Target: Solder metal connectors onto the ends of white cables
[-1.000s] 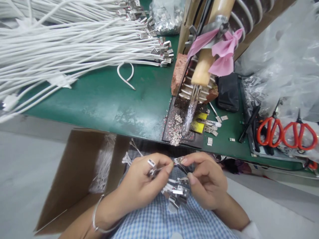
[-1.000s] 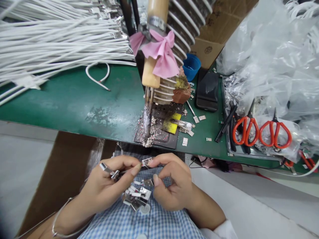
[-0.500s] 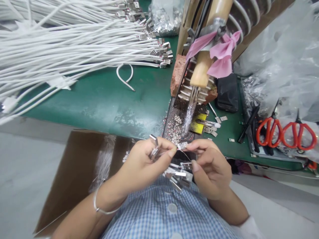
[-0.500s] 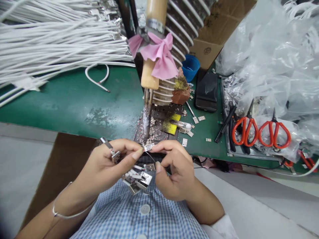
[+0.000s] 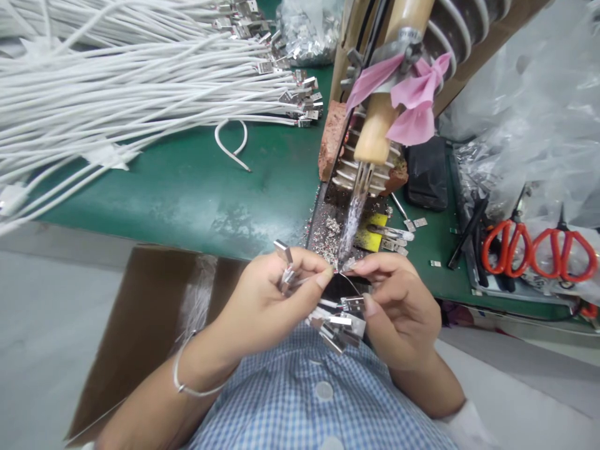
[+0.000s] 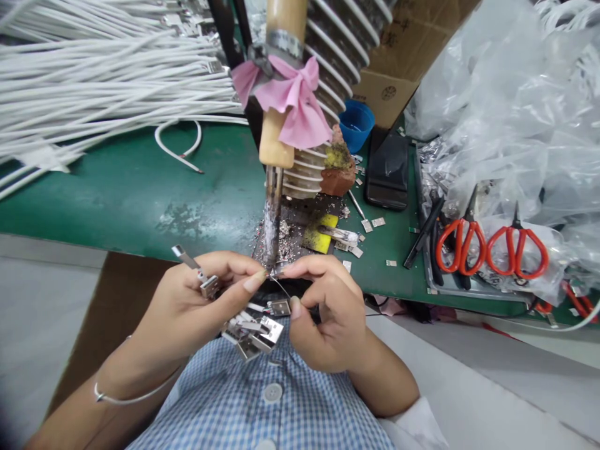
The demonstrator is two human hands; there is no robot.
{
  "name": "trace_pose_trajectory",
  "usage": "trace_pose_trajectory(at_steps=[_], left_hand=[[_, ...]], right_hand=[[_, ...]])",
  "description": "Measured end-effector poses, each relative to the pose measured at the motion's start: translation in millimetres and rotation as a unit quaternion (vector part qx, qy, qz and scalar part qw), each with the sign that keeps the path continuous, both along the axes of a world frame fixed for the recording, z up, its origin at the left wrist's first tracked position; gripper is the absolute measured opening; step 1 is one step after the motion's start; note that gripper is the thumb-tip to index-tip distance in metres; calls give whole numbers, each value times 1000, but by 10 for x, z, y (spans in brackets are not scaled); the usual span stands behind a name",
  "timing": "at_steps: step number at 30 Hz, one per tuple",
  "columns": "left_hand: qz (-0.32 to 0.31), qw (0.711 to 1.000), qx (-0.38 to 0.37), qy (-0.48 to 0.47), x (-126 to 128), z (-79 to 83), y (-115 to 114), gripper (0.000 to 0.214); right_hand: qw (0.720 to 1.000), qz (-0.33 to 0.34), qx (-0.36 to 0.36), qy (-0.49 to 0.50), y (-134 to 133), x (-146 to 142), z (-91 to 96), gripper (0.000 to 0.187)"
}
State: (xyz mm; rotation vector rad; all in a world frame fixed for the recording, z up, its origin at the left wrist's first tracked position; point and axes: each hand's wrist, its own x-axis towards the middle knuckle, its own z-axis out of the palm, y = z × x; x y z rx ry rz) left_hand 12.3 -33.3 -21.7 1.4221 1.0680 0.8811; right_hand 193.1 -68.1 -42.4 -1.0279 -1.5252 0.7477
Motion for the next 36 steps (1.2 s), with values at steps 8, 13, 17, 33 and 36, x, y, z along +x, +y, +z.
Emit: trace_pose_trajectory(at_steps=[8,13,17,33,36], left_hand=[[-2,1000,-7,-8,-1,23,-2,11],[3,1000,-1,2,0,8,-24,11],[15,1000,2,24,-11,8,-22,12],[0,999,31,29,-22,-4,-28,11],[-2,999,33,33,-33,-21,-13,13]], right_hand=[[1000,1,-1,4,5,-3,7,12],[1000,3,10,-5,15,0,7,12],[1000,2,13,-7,20,-1,16,13],[999,17,28,13,30,-5,-14,18],[999,19,28,9,22,-2,-17,18]])
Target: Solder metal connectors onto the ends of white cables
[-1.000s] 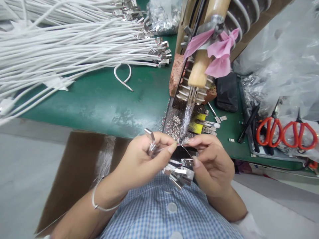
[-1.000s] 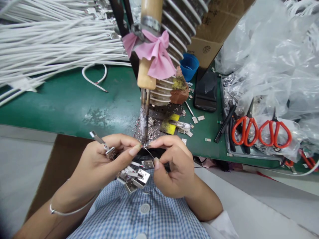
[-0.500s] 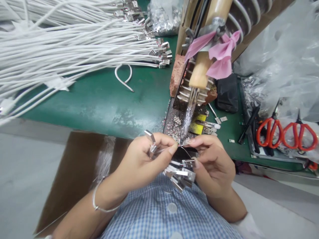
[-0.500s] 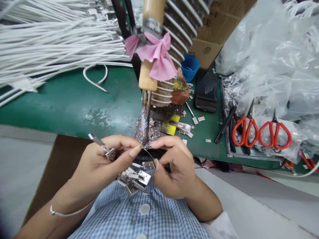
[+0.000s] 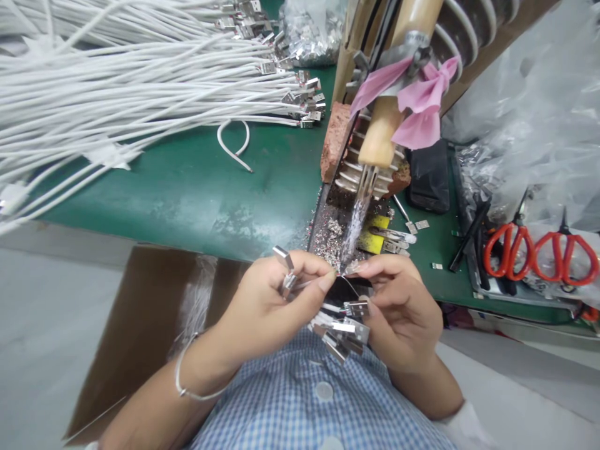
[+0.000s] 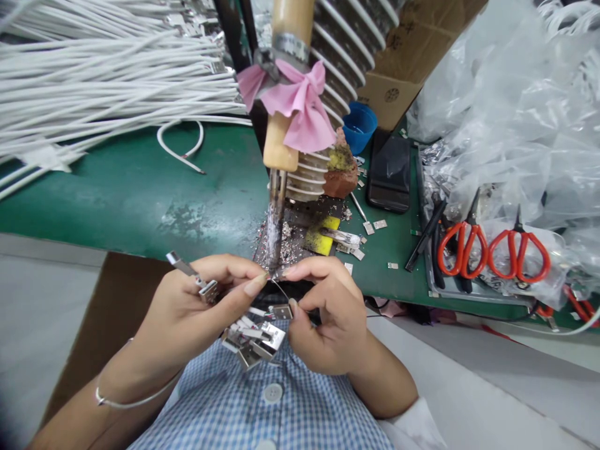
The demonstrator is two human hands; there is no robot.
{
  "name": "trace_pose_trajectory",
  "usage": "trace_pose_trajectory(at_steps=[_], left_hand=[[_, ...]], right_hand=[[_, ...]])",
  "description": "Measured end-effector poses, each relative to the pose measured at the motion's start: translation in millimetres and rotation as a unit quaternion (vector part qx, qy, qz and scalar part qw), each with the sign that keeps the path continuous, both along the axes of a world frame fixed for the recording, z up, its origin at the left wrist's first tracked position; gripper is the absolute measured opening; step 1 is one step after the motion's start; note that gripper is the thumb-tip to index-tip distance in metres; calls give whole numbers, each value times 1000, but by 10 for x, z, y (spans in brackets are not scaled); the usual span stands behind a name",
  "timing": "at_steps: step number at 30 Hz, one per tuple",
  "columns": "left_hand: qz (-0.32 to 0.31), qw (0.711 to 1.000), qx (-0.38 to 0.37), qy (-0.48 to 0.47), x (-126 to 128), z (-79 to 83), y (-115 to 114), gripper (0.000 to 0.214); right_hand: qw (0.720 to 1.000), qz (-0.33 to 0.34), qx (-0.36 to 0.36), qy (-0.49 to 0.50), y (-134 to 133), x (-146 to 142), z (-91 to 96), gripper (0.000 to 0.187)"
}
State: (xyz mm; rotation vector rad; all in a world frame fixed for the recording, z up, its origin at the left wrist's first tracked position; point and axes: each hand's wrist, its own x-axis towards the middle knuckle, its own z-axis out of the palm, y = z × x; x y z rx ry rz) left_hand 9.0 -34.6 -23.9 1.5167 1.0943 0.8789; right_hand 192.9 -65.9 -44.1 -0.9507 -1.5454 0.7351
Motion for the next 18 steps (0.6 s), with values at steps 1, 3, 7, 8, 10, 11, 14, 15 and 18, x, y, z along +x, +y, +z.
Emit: trace_pose_trajectory(at_steps=[1,3,7,8,10,11,14,15,18], left_hand=[[-2,1000,2,3,-4,-7,3,13],[-8,1000,9,13,-12,-17,1,12],[-20,999,22,18,-14,-12,-33,13],[-22,999,23,17,-14,-8,-44,13],[-24,999,25,23,-14,0,-65,13],[-25,999,27,27,-14,3,-74,13],[-30,999,30,31,-15,2,-89,13],[-31,999,30,30,-15,-2,-92,13],[-34,998,32,30,-12,-17,-96,12]], right_hand=[[1000,0,-3,-1,-7,1,-1,18],[1000,-2,-10,-6,-25,5,-5,18],[1000,3,-9,-23,-61,22,-15,18],[1000,6,-7,-26,-69,28,-15,19],[999,11,-4,-30,-82,40,-11,19],[999,13,-4,-32,-89,47,-8,19],[999,24,-4,-37,-106,64,2,20],[999,27,-4,-36,-109,67,4,20],[999,30,-5,-31,-109,64,3,21]])
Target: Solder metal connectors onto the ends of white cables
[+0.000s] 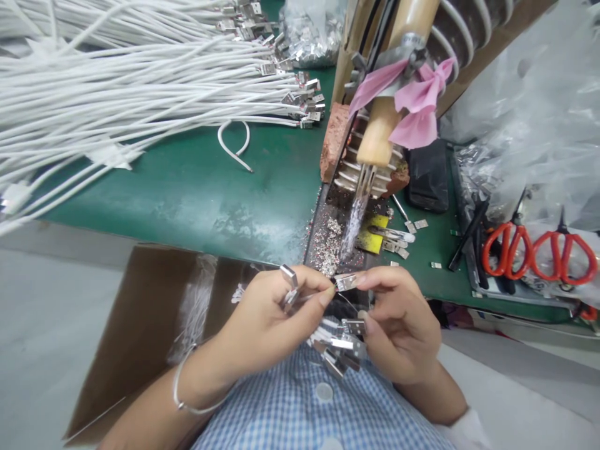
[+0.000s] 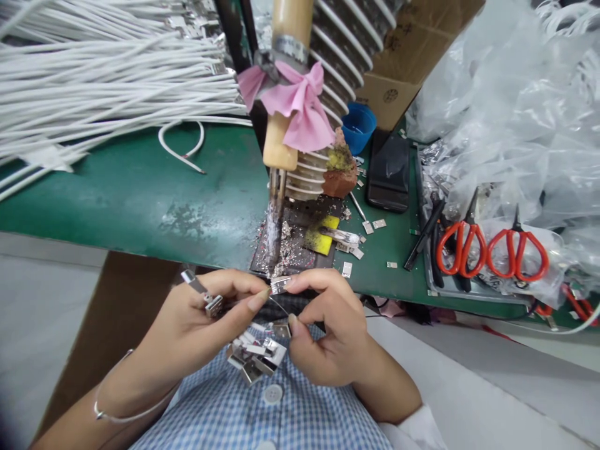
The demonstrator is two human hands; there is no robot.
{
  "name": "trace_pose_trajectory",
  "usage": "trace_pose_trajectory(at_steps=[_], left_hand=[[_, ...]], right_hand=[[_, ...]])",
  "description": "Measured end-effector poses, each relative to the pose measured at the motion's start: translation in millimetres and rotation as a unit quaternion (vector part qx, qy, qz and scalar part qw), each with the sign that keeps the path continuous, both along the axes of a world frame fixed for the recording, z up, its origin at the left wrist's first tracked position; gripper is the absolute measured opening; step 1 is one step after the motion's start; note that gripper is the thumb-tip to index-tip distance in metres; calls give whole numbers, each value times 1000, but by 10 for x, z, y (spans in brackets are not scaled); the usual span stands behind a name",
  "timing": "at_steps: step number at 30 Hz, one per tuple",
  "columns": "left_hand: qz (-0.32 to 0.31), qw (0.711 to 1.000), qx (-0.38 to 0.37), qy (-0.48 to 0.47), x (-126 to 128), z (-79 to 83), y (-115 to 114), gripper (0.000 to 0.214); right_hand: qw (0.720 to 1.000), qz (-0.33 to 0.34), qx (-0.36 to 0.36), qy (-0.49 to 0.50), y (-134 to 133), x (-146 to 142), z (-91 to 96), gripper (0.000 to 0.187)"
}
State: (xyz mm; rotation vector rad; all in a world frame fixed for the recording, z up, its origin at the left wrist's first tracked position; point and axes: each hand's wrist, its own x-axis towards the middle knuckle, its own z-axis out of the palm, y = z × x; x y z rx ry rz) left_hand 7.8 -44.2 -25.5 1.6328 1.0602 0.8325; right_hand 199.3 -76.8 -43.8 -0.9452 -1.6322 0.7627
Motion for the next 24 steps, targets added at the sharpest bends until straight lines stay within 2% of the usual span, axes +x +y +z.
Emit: trace_pose_trajectory(at_steps=[7,16,24], left_hand=[[2,1000,-11,-7,5,6,17,12],[20,997,-72,-21,37,19,81,13],[22,995,-89,-43,11,13,92,10]], right_hand=[[999,-34,-20,12,28,-35,2,20],[998,-63,-20,24,103,-90,12,14],[998,-58,-19,32,120,-102,35,16]])
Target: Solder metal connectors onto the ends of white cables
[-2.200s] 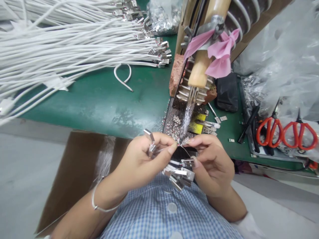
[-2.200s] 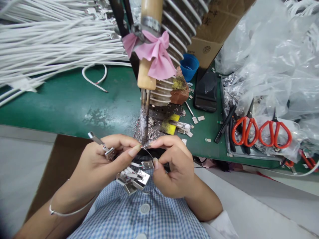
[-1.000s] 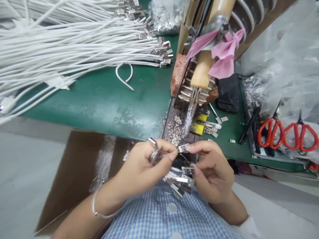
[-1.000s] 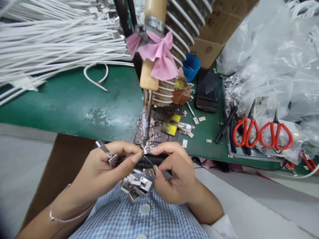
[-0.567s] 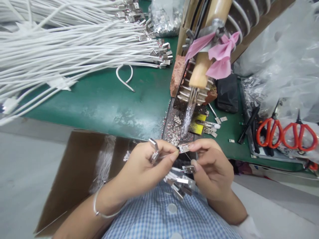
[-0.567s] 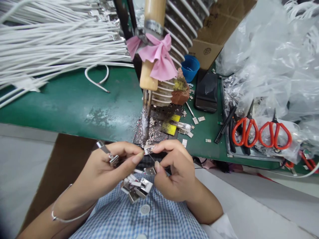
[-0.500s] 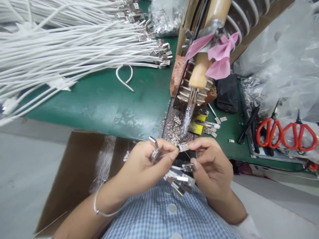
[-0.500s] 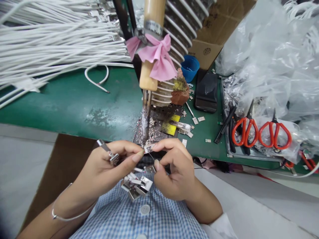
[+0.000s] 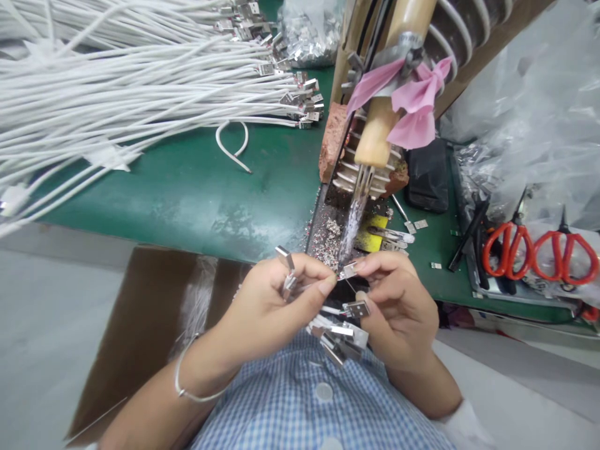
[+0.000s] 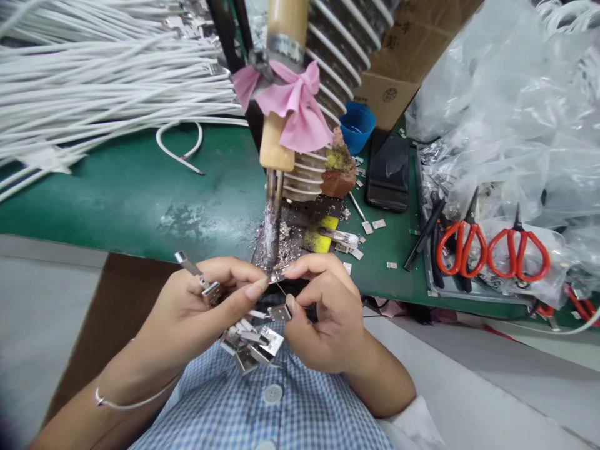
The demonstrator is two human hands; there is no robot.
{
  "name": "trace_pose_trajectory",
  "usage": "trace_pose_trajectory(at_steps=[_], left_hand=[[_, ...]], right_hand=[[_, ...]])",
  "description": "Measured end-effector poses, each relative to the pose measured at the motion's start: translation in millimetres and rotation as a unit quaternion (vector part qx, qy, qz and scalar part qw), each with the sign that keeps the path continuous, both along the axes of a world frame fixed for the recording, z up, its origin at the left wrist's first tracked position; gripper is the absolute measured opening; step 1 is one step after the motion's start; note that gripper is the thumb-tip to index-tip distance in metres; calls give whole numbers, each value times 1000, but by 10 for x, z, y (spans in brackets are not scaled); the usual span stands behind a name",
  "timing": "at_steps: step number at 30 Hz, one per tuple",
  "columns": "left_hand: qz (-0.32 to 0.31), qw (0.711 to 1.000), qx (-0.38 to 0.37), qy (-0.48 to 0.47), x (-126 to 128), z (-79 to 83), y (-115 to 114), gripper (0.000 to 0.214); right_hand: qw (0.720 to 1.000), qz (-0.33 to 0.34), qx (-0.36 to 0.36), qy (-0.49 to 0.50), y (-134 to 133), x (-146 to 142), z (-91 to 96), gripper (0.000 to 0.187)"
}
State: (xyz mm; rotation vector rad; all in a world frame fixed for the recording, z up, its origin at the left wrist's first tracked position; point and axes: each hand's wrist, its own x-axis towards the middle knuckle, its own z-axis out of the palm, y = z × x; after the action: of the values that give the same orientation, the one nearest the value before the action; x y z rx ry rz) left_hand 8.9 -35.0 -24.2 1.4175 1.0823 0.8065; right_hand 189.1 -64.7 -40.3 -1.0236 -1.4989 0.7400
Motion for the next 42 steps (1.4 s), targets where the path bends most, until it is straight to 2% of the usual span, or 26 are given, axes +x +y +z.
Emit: trace_pose_trajectory(at_steps=[11,23,30,33,38,42], left_hand=[[1,1000,11,2,10,22,15,10],[-32,997,-57,-34,-25,26,13,12],[-35,996,-79,-37,-21,3,-8,12],[-40,997,-67,-27,-28,8,-3,13],[-50,999,6,4,-57,-6,-18,11],[-68,997,31,11,-53,-30,-34,17]], right_hand=[[1000,-7,3,-20,20,-2,9,13],[999,29,8,-30,-19,34,-19,17],[999,24,8,-31,-38,30,-5,16],[999,18,3,-37,-45,35,3,15],[999,16,-19,-45,-60,49,6,15],[999,18,-12,-44,-67,48,-5,17]])
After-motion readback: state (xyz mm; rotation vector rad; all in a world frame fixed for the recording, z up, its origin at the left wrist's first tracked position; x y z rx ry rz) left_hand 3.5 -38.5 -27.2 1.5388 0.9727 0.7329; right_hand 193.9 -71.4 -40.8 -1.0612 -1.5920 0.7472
